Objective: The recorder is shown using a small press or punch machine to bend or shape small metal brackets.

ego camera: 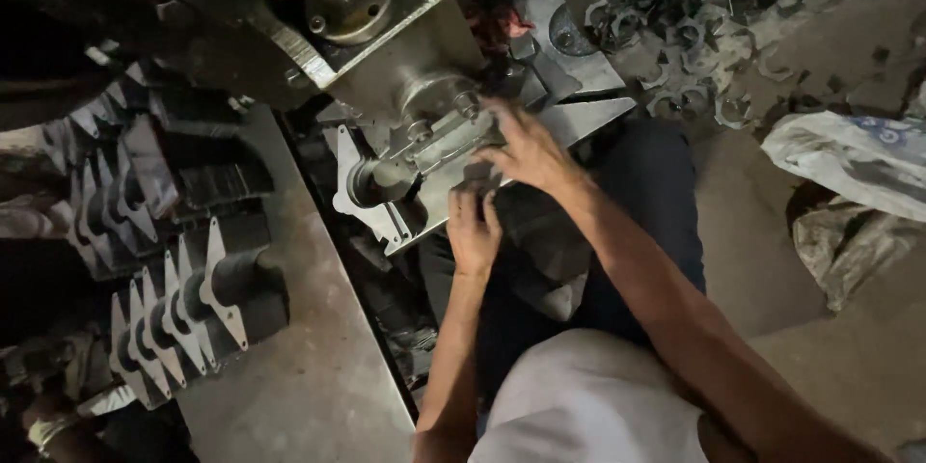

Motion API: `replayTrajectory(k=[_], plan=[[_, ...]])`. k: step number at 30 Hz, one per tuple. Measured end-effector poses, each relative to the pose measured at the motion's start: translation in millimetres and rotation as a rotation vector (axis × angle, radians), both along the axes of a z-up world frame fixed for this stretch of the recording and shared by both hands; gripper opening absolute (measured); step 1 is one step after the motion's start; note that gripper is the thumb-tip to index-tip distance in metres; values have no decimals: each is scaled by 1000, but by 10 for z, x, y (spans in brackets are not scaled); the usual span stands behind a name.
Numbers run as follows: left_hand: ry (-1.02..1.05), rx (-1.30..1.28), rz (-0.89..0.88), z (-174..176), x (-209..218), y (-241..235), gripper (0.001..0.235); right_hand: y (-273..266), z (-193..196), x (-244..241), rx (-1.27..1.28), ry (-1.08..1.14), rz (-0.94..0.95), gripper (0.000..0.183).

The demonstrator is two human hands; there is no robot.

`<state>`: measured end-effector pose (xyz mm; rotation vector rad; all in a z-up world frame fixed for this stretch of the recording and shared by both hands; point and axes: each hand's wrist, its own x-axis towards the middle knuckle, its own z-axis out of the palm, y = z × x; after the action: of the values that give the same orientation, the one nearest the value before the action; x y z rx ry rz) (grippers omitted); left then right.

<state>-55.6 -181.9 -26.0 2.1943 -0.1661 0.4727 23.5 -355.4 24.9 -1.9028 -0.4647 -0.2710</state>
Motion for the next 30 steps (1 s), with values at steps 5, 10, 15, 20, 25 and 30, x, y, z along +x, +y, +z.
replayTrajectory(k=[5, 10, 15, 20, 25, 30], plan=[[-363, 734, -253, 360, 217, 34, 62, -276, 320, -120, -135, -124, -327, 72], [-507, 961, -246, 742, 861, -195, 48, -233, -372, -83, -154, -146, -337, 43], [-286, 855, -332, 755, 970, -1, 49, -51, -127, -205, -140, -164, -270, 46], [300, -422, 182, 592, 654, 211, 40, 78, -246, -147, -114, -269, -318, 36], [-220, -278, 182, 247, 542, 196, 37, 218, -395, -16, 27, -176, -289, 32], [-322, -177, 187, 122, 703, 252, 19, 270, -520, 98, 107, -188, -335, 28]])
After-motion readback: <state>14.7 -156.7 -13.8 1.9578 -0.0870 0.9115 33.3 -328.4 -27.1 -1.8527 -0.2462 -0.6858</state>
